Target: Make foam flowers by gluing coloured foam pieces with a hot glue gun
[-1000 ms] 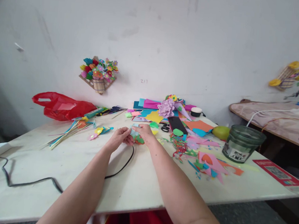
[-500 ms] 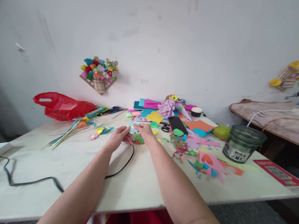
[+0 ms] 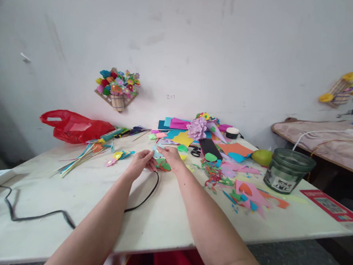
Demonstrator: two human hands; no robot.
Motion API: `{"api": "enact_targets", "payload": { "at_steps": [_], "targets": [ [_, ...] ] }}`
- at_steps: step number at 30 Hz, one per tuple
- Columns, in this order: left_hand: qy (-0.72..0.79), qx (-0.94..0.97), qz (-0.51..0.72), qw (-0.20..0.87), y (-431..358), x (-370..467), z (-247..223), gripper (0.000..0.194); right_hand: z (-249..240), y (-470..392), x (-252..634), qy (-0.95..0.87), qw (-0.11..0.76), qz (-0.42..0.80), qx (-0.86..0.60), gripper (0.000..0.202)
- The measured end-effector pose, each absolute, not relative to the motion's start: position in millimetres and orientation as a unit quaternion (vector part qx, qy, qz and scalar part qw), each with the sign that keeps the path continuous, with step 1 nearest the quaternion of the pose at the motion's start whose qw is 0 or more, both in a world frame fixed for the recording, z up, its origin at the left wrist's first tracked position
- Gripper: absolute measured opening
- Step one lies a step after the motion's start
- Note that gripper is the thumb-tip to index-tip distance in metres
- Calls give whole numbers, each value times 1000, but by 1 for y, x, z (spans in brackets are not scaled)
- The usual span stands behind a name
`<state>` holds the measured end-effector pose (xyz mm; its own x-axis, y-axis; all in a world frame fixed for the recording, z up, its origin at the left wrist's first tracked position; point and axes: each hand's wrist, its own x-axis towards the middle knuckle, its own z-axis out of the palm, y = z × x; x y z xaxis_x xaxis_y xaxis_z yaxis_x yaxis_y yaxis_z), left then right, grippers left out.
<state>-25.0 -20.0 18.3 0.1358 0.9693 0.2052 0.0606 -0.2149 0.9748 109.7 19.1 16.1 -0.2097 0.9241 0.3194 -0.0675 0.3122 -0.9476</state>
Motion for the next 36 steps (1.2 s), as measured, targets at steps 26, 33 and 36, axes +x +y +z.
{"api": "enact_targets", "payload": {
  "at_steps": [26,33,36],
  "targets": [
    [421,615,474,469,-21,-23,17,35,10,25,107,-595,542,473,-359,29],
    [407,601,499,473,-18,-25,15,34,15,19,108,-576,550,502,-338,34],
    [390,589,524,476,-16,-27,13,34,19,15,107,-562,545,525,-334,34]
  ]
}}
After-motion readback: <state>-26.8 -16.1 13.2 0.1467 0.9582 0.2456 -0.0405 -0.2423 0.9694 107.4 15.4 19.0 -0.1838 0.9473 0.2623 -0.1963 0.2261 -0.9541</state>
